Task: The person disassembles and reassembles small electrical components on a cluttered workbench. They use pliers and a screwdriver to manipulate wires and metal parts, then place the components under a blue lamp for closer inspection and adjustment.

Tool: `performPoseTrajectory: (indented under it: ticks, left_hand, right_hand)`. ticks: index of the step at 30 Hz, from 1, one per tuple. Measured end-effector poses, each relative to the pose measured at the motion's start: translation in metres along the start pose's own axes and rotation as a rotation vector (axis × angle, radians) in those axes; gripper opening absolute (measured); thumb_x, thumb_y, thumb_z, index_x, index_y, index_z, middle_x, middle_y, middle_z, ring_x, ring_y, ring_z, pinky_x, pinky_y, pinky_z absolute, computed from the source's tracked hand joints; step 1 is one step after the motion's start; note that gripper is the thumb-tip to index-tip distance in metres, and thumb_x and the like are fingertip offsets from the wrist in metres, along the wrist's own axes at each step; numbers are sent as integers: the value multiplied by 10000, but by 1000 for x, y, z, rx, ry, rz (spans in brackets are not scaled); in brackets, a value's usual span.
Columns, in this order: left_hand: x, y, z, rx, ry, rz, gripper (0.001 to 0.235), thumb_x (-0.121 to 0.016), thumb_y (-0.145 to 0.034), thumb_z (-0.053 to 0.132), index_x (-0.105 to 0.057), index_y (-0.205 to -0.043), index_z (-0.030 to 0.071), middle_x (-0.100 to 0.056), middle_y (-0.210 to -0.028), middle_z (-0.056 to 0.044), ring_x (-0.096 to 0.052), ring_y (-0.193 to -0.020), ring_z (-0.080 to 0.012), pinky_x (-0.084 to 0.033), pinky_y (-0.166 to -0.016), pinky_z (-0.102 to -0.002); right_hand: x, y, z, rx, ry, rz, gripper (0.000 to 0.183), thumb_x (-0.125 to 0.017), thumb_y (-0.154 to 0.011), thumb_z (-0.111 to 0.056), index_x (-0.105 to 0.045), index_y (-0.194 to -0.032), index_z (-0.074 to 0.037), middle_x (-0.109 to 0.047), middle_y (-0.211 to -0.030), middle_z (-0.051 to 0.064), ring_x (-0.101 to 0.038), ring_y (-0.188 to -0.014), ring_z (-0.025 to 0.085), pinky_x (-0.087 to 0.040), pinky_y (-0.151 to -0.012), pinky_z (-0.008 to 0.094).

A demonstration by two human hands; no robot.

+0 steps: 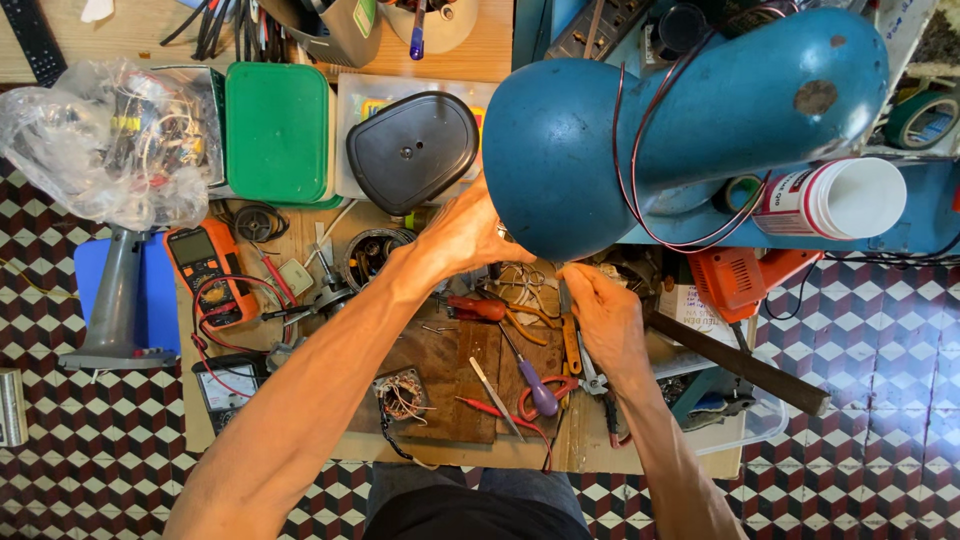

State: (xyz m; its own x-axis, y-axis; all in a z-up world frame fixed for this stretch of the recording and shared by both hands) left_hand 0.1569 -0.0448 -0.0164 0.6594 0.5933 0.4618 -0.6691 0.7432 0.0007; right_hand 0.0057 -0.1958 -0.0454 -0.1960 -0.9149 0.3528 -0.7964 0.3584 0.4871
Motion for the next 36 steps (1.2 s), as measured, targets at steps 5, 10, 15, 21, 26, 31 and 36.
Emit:
performPoseTrajectory:
  ticks: [5, 10, 15, 21, 26, 31, 36]
  left_hand:
    - [-1, -2, 4, 143, 22, -54, 804, -979, -604, 235, -623, -1318, 135, -566, -1400, -158, -616, -1259, -357, -521, -1018, -450]
    - [-4, 2, -1, 301, -66, -63, 851, -960, -585, 247, -584, -1343, 160, -343, -1552, -198, -633, -1140, -403, -541, -945, -473]
    - [-5, 3, 5, 216, -72, 25, 835, -956, -606, 253, -594, -1354, 174, -376, -1521, -217, -613, -1187, -434, -547, -954, -486]
    - [-8, 12, -3, 191, -89, 63, 762, -952, -628, 254, -640, -1320, 188, -392, -1515, -220, -602, -1208, -435, -536, -957, -483]
    - [-7, 7, 1, 174, -57, 83, 801, -941, -597, 238, -619, -1326, 164, -375, -1519, -234, -595, -1205, -434, -532, -967, -482]
    - [-10, 7, 6, 142, -78, 98, 776, -952, -637, 256, -628, -1337, 173, -403, -1518, -227, -584, -1270, -420, -533, -1000, -480]
    - [-8, 11, 5, 129, -13, 128, 846, -977, -618, 301, -592, -1357, 153, -341, -1549, -241, -550, -1289, -432, -514, -1000, -482]
  right_hand:
    - [-1, -2, -6, 44, 3, 25, 316, -611, -999, -319, -777, -1044, -54, -525, -625, -35, -477, -592, 49, -391, -537, 241]
    - [-12, 1, -5, -12, -72, 32, 337, -603, -1015, -332, -774, -1018, -42, -476, -597, -32, -410, -544, 57, -318, -490, 247]
    - [-14, 1, 4, -53, -188, 83, 303, -610, -1021, -299, -769, -1013, -42, -504, -652, -75, -417, -564, 19, -331, -499, 217]
    - [-28, 2, 16, -7, -287, 63, 320, -595, -1045, -301, -749, -1002, -23, -427, -630, -62, -358, -549, 28, -263, -476, 233]
    - [-25, 4, 19, -57, -288, 94, 304, -594, -1028, -293, -762, -1028, -40, -443, -613, -59, -358, -538, 35, -266, -474, 234]
    - [-25, 6, 24, -1, -301, 101, 314, -590, -1045, -290, -755, -1023, -24, -494, -657, -86, -385, -561, 16, -302, -489, 220]
    - [-34, 5, 21, -20, -337, 119, 313, -587, -1053, -290, -743, -1010, -22, -418, -630, -69, -338, -542, 27, -249, -471, 235]
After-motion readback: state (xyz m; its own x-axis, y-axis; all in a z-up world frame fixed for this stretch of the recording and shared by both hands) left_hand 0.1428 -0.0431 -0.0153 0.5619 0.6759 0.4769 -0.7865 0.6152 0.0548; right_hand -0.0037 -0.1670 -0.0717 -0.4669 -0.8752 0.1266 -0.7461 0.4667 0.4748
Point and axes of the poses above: each hand's wrist, its own y-axis away from the middle knuckle, its own x-axis out of the back of the hand, z = x × y, the point moved 6 cm from there along -y, towards the middle knuckle
